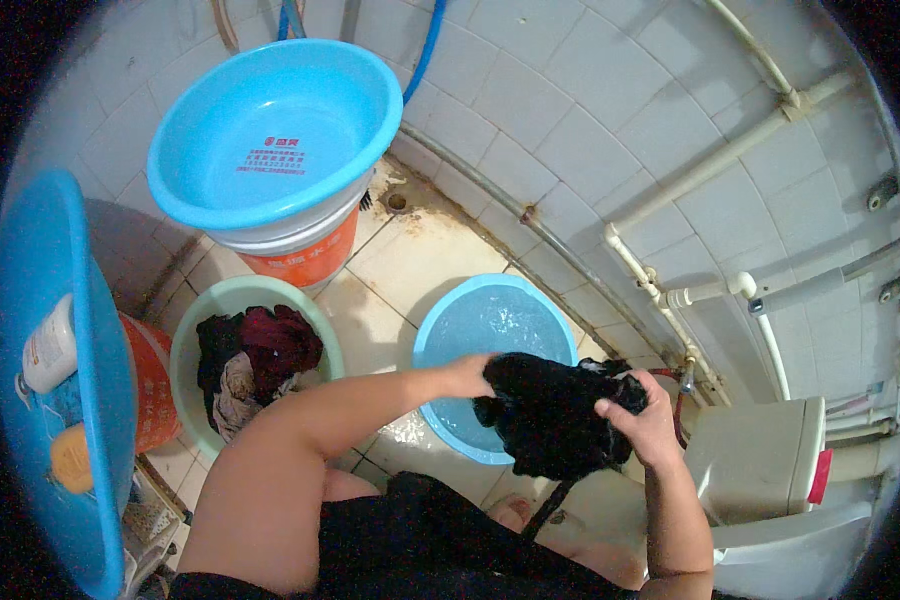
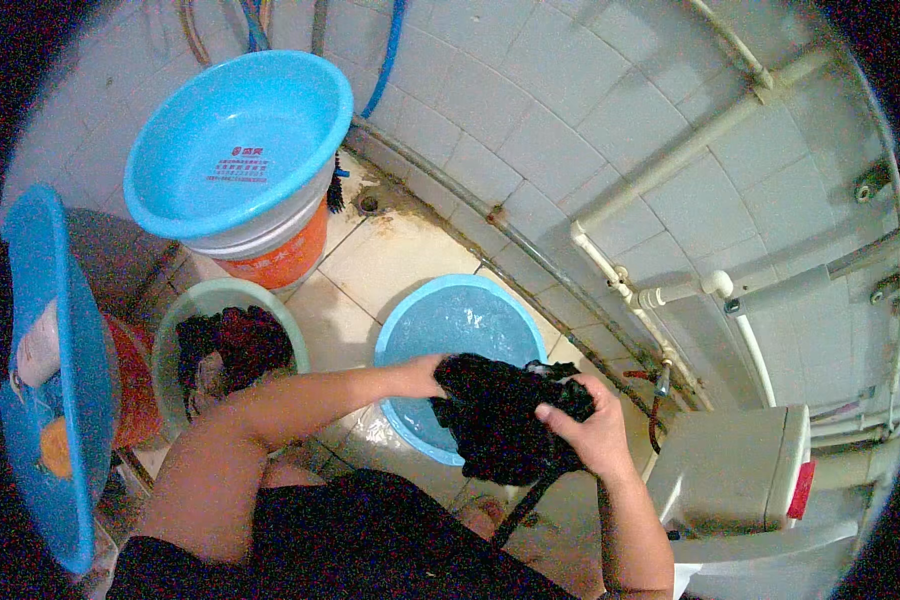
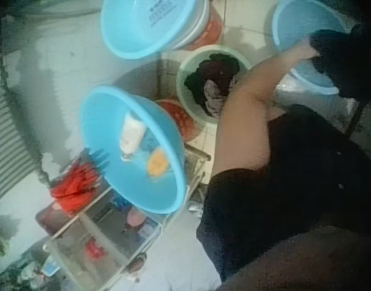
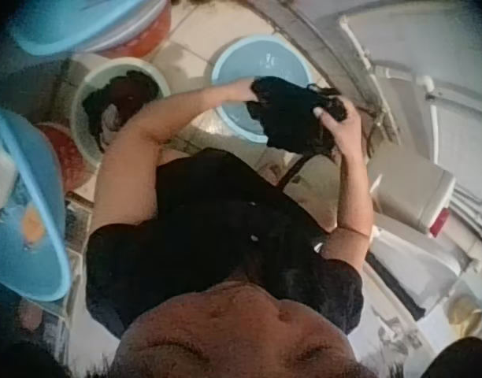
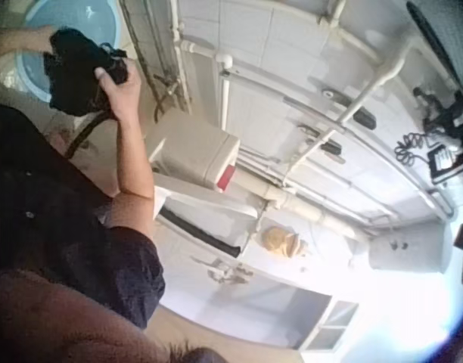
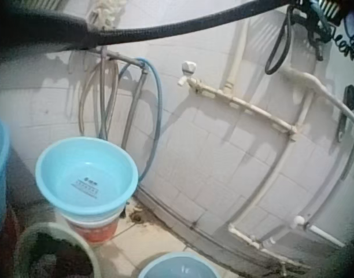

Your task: The person hand-washes several pieces of clothing in a blue basin filled with water in a bathroom. They scrub and rinse a maroon garment, a beige garment, and a black garment, then wring them out and place them into a green basin. The person then carries the green basin to a bedroom and places it on a table.

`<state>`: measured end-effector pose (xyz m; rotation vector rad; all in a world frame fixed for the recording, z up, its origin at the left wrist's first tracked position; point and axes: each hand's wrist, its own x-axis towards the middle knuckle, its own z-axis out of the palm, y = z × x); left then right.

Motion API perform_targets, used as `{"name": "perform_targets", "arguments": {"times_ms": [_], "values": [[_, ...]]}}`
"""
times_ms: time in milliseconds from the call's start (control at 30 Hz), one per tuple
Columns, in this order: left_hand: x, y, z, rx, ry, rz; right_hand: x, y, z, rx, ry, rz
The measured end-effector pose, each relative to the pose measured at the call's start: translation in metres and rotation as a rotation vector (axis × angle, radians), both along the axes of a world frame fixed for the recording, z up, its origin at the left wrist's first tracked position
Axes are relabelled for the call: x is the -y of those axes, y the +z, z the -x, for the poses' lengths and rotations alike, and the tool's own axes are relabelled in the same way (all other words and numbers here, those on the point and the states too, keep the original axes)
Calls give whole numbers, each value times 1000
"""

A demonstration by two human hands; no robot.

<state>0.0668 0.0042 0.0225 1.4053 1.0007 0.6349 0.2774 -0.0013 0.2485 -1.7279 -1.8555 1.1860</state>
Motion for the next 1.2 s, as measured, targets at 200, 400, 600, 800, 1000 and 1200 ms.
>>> {"name": "perform_targets", "arguments": {"times_ms": [200, 400, 600, 800, 1000, 1200], "values": [[-12, 3, 35, 91, 351, 166, -20, -71, -63, -2, -265, -241], [-19, -20, 47, 108, 439, 238, -38, -85, -65, -134, -458, -371], [-27, -4, 38, 1, 286, 71, -18, -160, -6, 470, 197, -217], [-13, -54, 29, -277, 133, -312, -24, -254, 43, 81, 328, -207], [18, -64, 15, -455, -192, -229, -28, -289, 37, 377, 265, 375], [6, -65, 11, -238, -165, -197, -25, -291, 42, -494, -369, 221]]}}
